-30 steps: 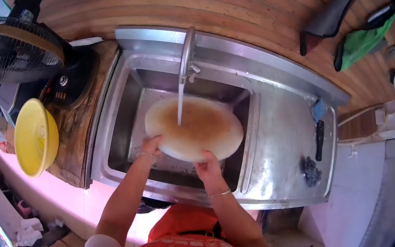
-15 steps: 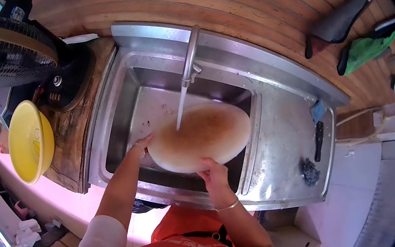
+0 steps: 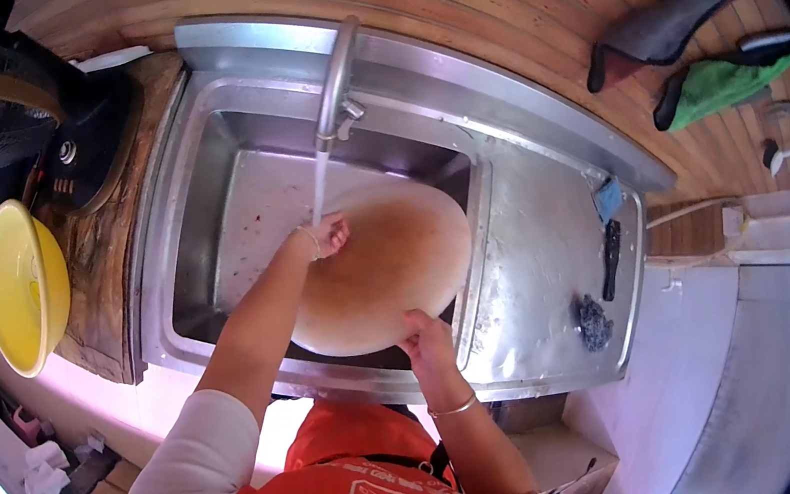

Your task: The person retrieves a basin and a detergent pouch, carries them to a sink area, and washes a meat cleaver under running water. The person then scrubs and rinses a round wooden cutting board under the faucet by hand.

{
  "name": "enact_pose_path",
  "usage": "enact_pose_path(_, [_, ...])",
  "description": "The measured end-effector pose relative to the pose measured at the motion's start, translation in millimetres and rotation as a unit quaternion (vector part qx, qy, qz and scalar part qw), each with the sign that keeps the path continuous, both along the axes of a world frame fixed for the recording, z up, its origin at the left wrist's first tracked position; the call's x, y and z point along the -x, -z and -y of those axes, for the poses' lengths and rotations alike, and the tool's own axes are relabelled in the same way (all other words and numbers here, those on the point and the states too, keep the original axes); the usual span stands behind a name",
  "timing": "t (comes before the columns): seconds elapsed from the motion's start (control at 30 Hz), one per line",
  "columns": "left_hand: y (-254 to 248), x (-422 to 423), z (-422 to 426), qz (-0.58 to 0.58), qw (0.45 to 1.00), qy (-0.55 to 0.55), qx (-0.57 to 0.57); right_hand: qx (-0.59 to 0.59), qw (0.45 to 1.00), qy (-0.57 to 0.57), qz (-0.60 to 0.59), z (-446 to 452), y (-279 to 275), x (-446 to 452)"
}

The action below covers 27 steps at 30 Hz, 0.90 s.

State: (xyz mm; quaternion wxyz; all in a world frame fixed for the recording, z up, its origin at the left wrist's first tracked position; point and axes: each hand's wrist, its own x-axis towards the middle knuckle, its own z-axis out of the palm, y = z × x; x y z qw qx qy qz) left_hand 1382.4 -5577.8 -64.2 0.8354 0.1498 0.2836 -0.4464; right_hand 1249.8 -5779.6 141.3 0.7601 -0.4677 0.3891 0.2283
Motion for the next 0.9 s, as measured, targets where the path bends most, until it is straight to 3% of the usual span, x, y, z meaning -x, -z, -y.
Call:
enact_pose_path(0.1, [-8, -3, -11, 0.143, 0.979, -0.073, 0.123, -0.015, 1.000, 0.010, 0.006, 5, 11, 2])
enact_pose_path(0.2, [-78, 32, -11, 0.262, 0.936, -0.089, -0.216, -0.004, 1.000, 0.012, -0.002, 3, 8, -2])
enact_pose_path(0.27, [-108, 75, -5, 0.541, 0.761, 0.018, -0.358, 0.014, 0.999, 0.032, -0.005, -4, -5, -8])
enact_pose_path(0.37, [-93, 124, -5, 0.663, 0.401, 0.168, -0.609, 0.008, 0.999, 0.039, 0.003, -4, -2, -11])
enact_pose_path(0.4, [-78, 120, -20, 0.657, 0.348, 0.241, -0.624, 0.004, 0.999, 0.038, 0.004, -1, -1, -8])
enact_pose_path(0.5, [-35, 78, -83, 0.540, 0.371, 0.499, -0.568, 0.034, 0.998, 0.048, -0.005, -4, -7, -8])
enact_pose_path(0.57, [-33, 52, -88, 0.454, 0.423, 0.576, -0.532, 0.030, 0.999, 0.015, 0.000, 9, 4, -6])
enact_pose_path(0.63, [-43, 46, -57, 0.421, 0.545, 0.504, -0.521, 0.013, 1.000, 0.002, 0.007, 6, 8, -7])
enact_pose_path(0.73, [-82, 87, -22, 0.476, 0.568, 0.311, -0.595, -0.004, 1.000, 0.005, 0.017, 4, 5, -12])
enact_pose_path(0.77, [-37, 90, -47, 0.507, 0.587, 0.275, -0.568, -0.011, 1.000, 0.009, 0.021, 3, 5, -12])
enact_pose_path(0.8, [-61, 84, -72, 0.369, 0.527, 0.450, -0.619, -0.017, 1.000, 0.011, 0.023, 2, 4, -8])
enact_pose_path(0.87, [-79, 74, -101, 0.230, 0.429, 0.550, -0.679, -0.006, 1.000, 0.004, 0.015, 0, -5, -12])
enact_pose_path(0.9, [-66, 76, -109, 0.247, 0.415, 0.505, -0.715, -0.004, 1.000, 0.002, 0.009, -4, -7, -13])
